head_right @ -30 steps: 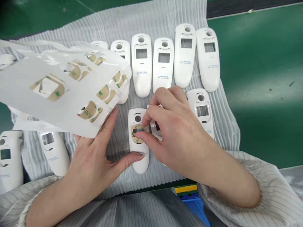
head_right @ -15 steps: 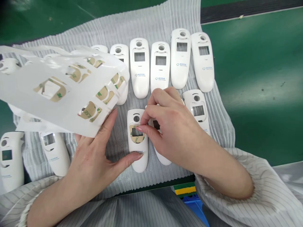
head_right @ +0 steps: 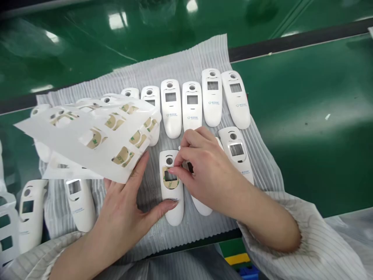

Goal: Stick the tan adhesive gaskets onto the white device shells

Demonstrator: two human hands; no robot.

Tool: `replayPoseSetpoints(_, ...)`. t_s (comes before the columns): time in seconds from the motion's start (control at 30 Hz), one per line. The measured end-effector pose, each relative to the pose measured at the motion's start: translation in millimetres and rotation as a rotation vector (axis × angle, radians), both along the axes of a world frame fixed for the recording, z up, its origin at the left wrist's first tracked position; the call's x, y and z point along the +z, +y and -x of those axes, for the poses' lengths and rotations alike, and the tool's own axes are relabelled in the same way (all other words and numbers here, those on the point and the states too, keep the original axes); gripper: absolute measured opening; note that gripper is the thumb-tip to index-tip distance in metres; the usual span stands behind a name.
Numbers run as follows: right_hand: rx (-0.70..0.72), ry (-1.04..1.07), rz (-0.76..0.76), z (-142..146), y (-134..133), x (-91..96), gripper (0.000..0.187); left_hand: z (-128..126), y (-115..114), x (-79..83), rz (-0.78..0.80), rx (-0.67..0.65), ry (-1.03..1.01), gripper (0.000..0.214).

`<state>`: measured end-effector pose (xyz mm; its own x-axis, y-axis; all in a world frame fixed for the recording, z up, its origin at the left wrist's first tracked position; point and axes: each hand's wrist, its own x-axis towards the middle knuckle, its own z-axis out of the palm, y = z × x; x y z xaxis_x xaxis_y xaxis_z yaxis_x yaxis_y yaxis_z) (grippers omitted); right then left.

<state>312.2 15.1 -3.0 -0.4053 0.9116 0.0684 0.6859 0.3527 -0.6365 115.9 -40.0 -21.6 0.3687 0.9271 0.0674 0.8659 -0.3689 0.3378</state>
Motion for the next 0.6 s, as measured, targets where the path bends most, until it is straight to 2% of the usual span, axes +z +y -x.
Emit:
replayPoseSetpoints(0.3,-0.082,0.038,-0.062,6.4,0.4,-7.4,0.019,2.1,1.3,-1.1,-0.015,-0.021,-0.024,0.087)
replayPoseSetpoints(0.47,-0.099,0.038,-0.140,3.5,2.5,-11.2,0.012,1.4,1.5,-1.4,-0.023,-0.029,-0.025,0.087)
replayPoseSetpoints(0.6,-0.114,0.083,-0.064,-0.6,6.0,-9.0,0.005,1.8,-0.2,-1.3,0.002,-0.018,-0.013,0.088)
